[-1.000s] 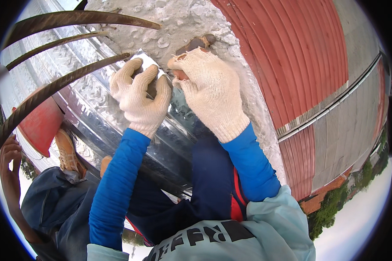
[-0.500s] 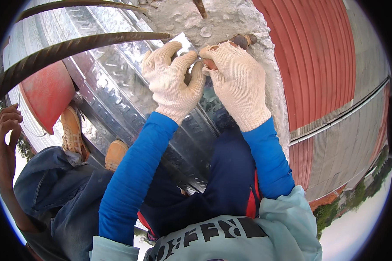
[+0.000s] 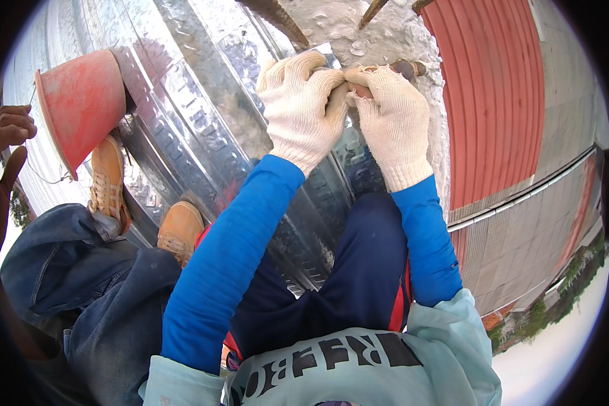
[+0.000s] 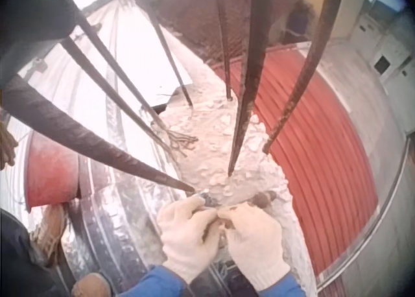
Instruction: The person is installing metal roof panels on a sloped roof. They use a hammer to secure nails into the panels, working alongside another person who assists with positioning and additional nailing.
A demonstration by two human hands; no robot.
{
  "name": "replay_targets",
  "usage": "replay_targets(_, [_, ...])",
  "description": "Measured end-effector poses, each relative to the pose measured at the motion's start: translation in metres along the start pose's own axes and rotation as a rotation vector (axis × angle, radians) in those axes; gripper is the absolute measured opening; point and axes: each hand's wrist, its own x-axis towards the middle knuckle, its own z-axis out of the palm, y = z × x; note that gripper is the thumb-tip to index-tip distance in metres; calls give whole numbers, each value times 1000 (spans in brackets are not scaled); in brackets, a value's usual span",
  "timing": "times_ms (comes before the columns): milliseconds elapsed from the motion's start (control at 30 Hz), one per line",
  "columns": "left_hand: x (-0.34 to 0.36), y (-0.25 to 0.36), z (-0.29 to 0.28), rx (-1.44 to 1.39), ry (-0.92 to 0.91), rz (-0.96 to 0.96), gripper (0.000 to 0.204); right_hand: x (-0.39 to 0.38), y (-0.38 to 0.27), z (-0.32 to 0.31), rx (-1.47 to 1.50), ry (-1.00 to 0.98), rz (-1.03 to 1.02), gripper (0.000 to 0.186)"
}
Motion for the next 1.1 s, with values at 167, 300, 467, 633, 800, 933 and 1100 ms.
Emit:
replay_targets(167, [-1, 4, 0, 51, -51, -62, 21, 6, -5, -5, 108, -39, 122, 22])
replay_targets(300, [0, 3, 1, 64, -39, -79, 21, 14, -10, -11, 160, -77, 180, 22])
replay_targets(467, [1, 6, -1, 78, -50, -86, 21, 14, -7, -10, 255, -73, 219, 22])
replay_targets(633, [2, 7, -1, 117, -56, -60, 21, 14, -12, -15, 250, -92, 242, 21])
replay_targets(800, [1, 6, -1, 67, -63, -66, 17, -7, -9, -27, 133, 46, 282, 29])
replay_targets(933, [-2, 7, -1, 59, -77, -88, 17, -50, 2, -59, -246, 152, 266, 50])
replay_targets(1100, [2, 10, -4, 111, -87, -87, 16, -96, 10, -57, -432, -13, 368, 69])
